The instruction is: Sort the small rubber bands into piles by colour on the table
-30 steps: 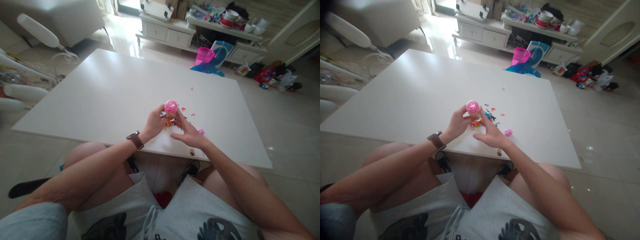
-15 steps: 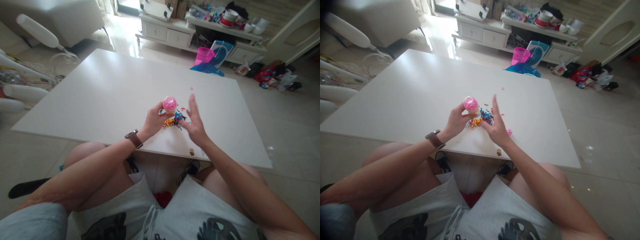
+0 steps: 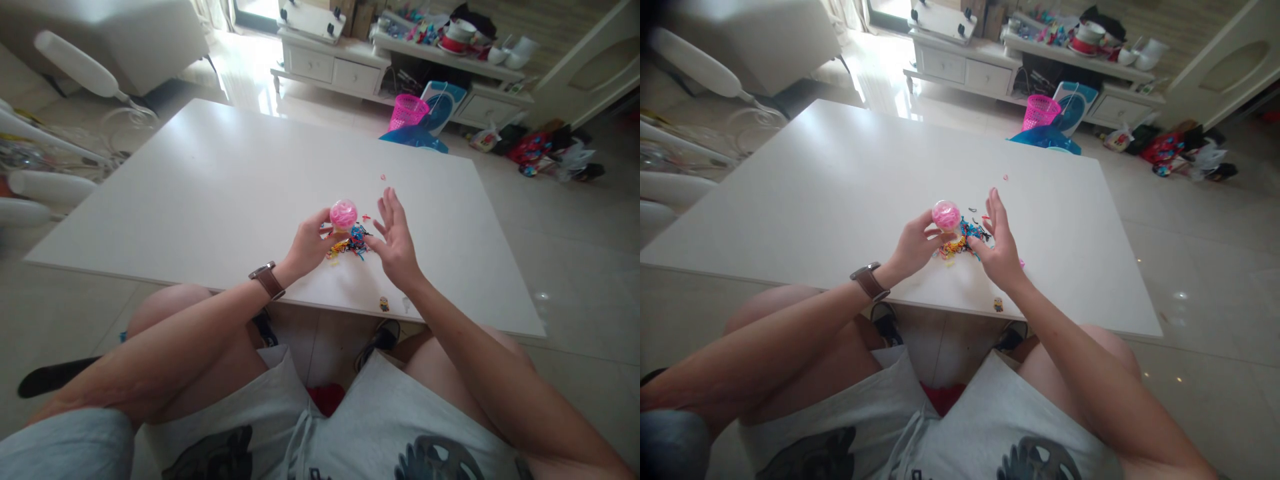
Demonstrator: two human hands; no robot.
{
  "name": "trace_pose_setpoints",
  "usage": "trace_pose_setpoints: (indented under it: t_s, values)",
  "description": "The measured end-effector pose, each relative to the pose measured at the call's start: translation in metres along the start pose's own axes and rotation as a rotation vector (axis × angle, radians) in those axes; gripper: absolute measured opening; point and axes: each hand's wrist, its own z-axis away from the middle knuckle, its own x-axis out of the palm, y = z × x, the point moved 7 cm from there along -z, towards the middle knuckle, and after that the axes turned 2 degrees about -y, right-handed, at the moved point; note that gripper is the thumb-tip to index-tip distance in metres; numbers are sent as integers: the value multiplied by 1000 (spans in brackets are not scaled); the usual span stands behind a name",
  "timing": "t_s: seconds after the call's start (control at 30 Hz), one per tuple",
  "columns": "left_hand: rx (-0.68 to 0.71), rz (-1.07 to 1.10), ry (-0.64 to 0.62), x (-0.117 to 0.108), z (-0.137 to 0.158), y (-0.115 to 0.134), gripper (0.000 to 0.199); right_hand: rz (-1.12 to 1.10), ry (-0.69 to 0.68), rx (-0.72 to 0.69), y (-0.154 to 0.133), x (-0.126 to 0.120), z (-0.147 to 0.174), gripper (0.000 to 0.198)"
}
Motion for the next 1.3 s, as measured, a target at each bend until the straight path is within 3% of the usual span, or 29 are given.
trace_pose_setpoints:
  t_s: [0.1,0.3,0.4,0.5,0.63,0.87,1.3]
  values:
    - [24,-22,-15,1,0,4,27,-11,-110,26,4,8,0,82]
    - [120,-214,-104,7,3,15,29,33,43,14,2,-4,-1,89]
    - [188,-298,-183,12,6,21,36,87,21,-59,-11,-5,-2,71]
    - [190,-331,-197,13,7,21,53,190,141,-111,-22,-22,-1,57]
    - [143,-374,-162,8,4,13,70,309,293,-132,-24,-51,-1,60]
    - [89,-401,-140,5,3,-2,56,326,379,-95,-8,-64,-3,56]
    - [86,-530,-253,12,7,-10,43,344,439,-101,-3,-72,-3,52]
